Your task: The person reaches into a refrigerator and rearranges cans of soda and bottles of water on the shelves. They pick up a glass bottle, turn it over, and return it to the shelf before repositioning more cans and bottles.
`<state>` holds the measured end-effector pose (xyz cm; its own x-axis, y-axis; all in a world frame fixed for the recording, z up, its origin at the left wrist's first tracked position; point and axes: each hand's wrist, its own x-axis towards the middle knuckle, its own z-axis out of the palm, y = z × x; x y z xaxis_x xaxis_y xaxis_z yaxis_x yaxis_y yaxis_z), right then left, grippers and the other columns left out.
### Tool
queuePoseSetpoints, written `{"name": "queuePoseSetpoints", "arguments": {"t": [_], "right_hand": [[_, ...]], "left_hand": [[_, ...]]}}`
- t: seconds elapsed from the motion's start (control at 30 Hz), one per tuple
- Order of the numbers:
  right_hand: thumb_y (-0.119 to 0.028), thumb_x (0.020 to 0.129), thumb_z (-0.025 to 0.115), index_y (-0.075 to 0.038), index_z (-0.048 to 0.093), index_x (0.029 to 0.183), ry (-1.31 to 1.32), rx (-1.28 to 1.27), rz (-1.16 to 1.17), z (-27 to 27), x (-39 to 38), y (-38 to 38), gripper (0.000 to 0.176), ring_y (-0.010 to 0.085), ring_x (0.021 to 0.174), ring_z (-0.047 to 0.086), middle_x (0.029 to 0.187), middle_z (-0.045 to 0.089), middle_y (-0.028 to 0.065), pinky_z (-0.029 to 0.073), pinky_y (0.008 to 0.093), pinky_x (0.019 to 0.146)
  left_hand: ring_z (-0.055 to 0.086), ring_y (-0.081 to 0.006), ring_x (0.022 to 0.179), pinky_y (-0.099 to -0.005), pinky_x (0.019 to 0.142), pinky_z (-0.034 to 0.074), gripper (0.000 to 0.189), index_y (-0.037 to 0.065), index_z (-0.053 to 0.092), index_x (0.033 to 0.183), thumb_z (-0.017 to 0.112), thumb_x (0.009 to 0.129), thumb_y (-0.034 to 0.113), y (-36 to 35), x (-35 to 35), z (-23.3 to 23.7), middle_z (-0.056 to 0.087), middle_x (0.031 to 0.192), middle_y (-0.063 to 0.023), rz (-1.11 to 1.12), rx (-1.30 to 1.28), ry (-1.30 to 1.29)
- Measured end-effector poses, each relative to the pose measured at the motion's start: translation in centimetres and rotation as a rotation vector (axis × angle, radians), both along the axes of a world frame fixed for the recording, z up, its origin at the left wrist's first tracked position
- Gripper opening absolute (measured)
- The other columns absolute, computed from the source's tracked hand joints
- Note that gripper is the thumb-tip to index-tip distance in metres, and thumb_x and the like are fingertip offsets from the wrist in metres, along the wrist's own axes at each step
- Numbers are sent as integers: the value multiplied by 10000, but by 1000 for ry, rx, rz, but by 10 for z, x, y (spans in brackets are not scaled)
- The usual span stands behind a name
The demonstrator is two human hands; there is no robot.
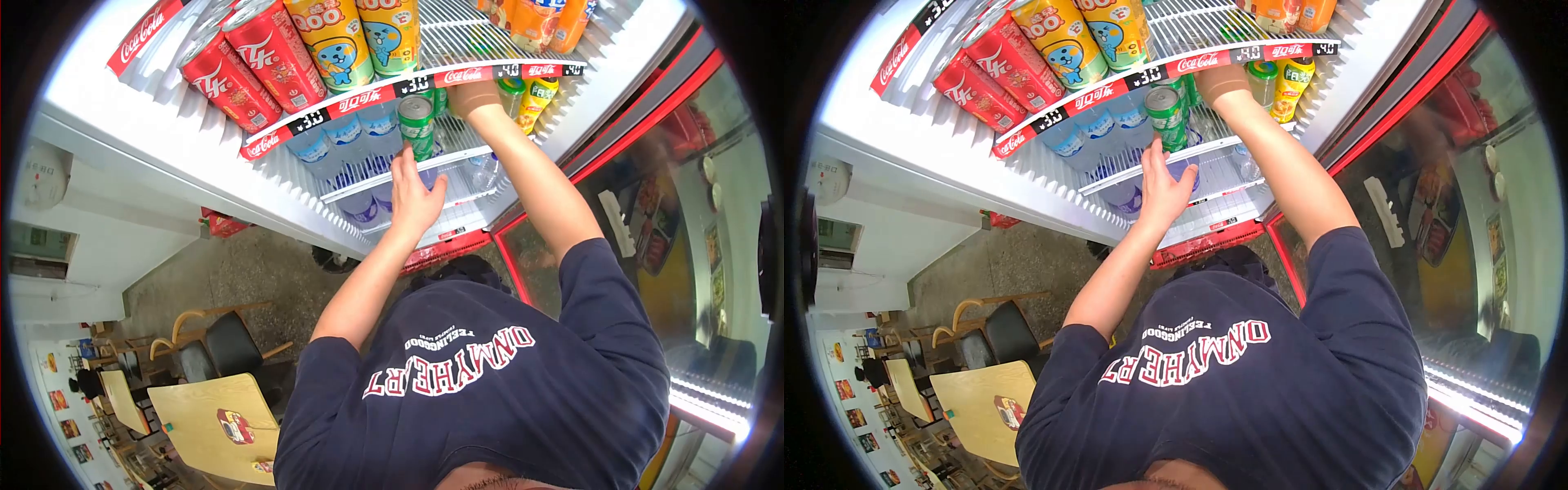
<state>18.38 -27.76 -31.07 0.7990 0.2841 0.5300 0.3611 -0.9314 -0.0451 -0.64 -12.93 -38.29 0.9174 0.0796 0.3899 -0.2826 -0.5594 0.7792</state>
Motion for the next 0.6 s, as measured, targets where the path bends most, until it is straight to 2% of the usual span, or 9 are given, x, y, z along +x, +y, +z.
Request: {"name": "queuePoseSetpoints", "arguments": {"t": [0.13, 0.2, 0.27, 0.43, 0.47, 0.5, 0.53, 0.57, 0.6], "right_hand": [[-165, 882, 655, -40, 700, 1091, 127, 344, 115, 31, -87, -8, 247, 379, 934, 691, 988, 714, 198, 549, 448, 844], [-131, 899, 641, -41, 726, 1088, 223, 308, 490, 68, -133, -22, 226, 386, 897, 712, 1011, 727, 195, 577, 439, 799], [-102, 871, 689, -41, 750, 1006, 466, 502, 663, 124, -173, -22, 160, 304, 832, 730, 917, 744, 142, 582, 374, 740], [-117, 907, 672, -71, 739, 1069, -288, 675, 626, 198, -112, -6, 180, 187, 778, 707, 871, 731, 114, 551, 293, 715], [-114, 930, 694, -38, 664, 1242, -227, 531, 479, 204, -82, -7, 322, 156, 969, 699, 1073, 733, 93, 549, 295, 870], [-112, 875, 657, -4, 574, 1355, -45, 608, 495, 223, -81, 0, 499, 361, 1159, 636, 1279, 645, 222, 506, 389, 992], [-79, 889, 601, -4, 546, 1380, 92, 465, 317, 234, -56, 11, 500, 380, 1203, 597, 1312, 616, 228, 479, 415, 1035], [-98, 883, 606, -13, 530, 1377, -236, 303, 328, 207, 2, 17, 507, 417, 1233, 548, 1318, 588, 246, 443, 451, 1074], [-135, 901, 591, -10, 532, 1334, -311, 100, 317, 199, 42, 21, 455, 440, 1263, 508, 1331, 555, 268, 407, 466, 1107]], "left_hand": [[468, -485, 1271, -502, 1066, 427, 904, -33, 227, 1530, 746, 823, 188, 2, -2, 5, 404, 1380, -309, -15, -17, 31], [466, -486, 1273, -503, 1067, 427, 907, -35, 225, 1532, 746, 824, 189, 4, -2, 4, 400, 1385, -308, -46, -24, 2], [474, -469, 1273, -488, 1062, 444, 904, -43, 221, 1532, 747, 828, 173, 5, -2, 6, 394, 1401, -304, -30, -40, 8], [561, -410, 1213, -456, 1034, 480, 923, -35, 185, 1555, 749, 845, 139, 1, -1, 3, 370, 1434, -291, -21, -44, -51], [562, -410, 1210, -455, 1037, 478, 927, -35, 183, 1555, 751, 844, 140, 0, 0, 4, 370, 1434, -291, -24, -36, -76], [564, -405, 1201, -455, 1041, 475, 934, -37, 181, 1557, 754, 838, 129, -1, 0, 5, 371, 1434, -289, -19, -30, -88], [541, -418, 1224, -458, 1053, 470, 924, -49, 185, 1548, 748, 836, 122, -1, -2, 6, 366, 1435, -300, -29, -47, -76], [517, -430, 1248, -462, 1065, 466, 914, -61, 190, 1540, 743, 833, 116, 0, -4, 7, 360, 1435, -311, -35, -63, -67], [494, -443, 1271, -466, 1077, 461, 905, -73, 195, 1531, 738, 831, 110, 1, -5, 8, 355, 1436, -322, -40, -79, -57]]}}
